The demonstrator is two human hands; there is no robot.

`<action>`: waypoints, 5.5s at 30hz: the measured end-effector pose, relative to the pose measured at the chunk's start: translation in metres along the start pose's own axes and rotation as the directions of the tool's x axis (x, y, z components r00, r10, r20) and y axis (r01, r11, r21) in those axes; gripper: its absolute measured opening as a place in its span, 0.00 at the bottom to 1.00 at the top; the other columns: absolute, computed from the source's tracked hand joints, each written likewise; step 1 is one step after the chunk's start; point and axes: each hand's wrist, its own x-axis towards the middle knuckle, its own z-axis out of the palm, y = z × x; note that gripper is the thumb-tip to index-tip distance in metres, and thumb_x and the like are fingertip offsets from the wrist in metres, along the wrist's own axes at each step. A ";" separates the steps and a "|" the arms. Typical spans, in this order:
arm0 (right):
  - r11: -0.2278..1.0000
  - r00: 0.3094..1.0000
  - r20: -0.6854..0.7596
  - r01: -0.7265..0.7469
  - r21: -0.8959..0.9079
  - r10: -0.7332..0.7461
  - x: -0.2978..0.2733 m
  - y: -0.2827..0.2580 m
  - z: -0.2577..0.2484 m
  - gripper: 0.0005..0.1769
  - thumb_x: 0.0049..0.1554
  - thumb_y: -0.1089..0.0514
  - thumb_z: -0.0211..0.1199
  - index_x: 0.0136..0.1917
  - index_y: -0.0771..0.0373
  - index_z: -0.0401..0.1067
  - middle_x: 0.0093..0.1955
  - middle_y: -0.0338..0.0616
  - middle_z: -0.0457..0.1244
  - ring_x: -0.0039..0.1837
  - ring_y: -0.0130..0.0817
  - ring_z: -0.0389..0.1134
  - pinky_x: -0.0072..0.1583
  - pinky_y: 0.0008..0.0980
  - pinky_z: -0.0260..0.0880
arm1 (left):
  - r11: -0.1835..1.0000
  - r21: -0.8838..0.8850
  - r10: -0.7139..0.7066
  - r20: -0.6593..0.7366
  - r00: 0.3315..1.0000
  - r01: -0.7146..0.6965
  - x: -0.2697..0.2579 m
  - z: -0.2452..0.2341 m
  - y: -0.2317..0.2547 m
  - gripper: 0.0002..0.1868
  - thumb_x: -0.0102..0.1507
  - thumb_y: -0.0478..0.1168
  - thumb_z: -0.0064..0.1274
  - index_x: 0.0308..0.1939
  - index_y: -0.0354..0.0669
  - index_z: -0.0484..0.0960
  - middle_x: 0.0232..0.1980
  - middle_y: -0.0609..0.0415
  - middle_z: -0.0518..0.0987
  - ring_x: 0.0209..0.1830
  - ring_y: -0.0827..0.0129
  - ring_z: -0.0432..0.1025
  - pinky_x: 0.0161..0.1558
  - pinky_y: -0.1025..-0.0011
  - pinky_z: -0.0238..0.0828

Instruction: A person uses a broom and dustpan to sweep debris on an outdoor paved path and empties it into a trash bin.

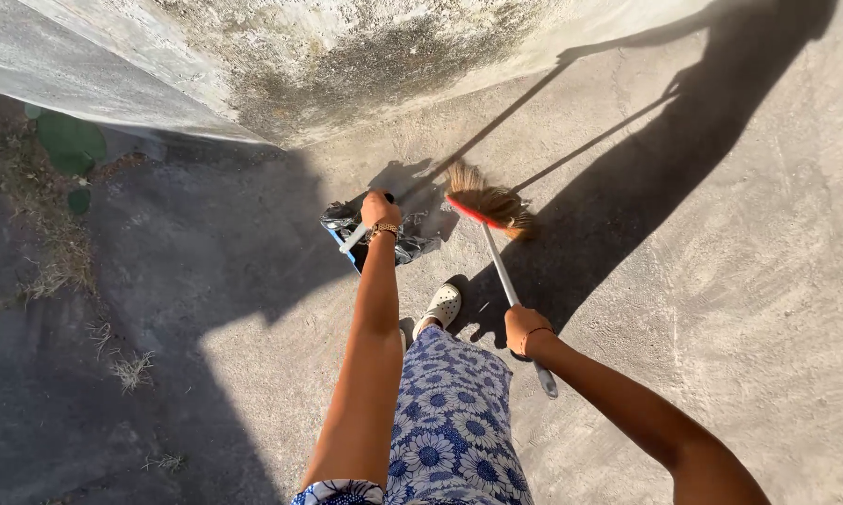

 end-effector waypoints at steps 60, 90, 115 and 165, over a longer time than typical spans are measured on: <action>0.995 0.994 -0.108 0.022 -0.099 -0.033 -0.037 -0.054 0.018 0.22 0.57 0.59 0.63 0.65 0.65 0.74 0.57 0.54 0.71 0.59 0.48 0.74 0.59 0.43 0.77 | 0.962 -0.271 -0.014 -0.043 0.999 0.002 -0.055 -0.091 -0.107 0.06 0.56 0.34 0.55 0.34 0.47 0.86 0.37 0.42 0.83 0.41 0.46 0.78 0.45 0.55 0.73; 0.998 0.974 -0.218 0.054 -0.031 -0.060 -0.021 -0.099 -0.049 0.24 0.55 0.57 0.66 0.64 0.63 0.72 0.57 0.53 0.69 0.61 0.51 0.72 0.61 0.47 0.75 | 0.906 -0.386 -0.246 -0.151 0.957 0.172 -0.075 -0.143 -0.177 0.08 0.53 0.31 0.52 0.28 0.48 0.85 0.34 0.45 0.84 0.39 0.49 0.79 0.43 0.59 0.75; 0.842 0.882 -0.196 0.469 0.267 -0.429 -0.163 -0.161 -0.157 0.27 0.58 0.61 0.59 0.71 0.55 0.67 0.30 0.45 0.64 0.29 0.32 0.63 0.32 0.37 0.64 | -0.148 -0.983 -0.685 0.019 0.729 -0.113 -0.165 -0.186 -0.287 0.17 0.50 0.15 0.48 0.27 0.42 0.75 0.46 0.52 0.82 0.49 0.68 0.76 0.46 0.70 0.72; 0.828 0.617 -0.572 0.508 -0.236 -0.541 0.307 -1.094 -0.441 0.18 0.55 0.61 0.61 0.58 0.65 0.77 0.55 0.62 0.69 0.59 0.56 0.71 0.61 0.46 0.72 | 0.120 -0.961 -0.975 -0.067 0.212 0.248 0.222 -0.530 -0.662 0.09 0.52 0.27 0.60 0.27 0.47 0.80 0.37 0.62 0.84 0.37 0.73 0.76 0.43 0.71 0.71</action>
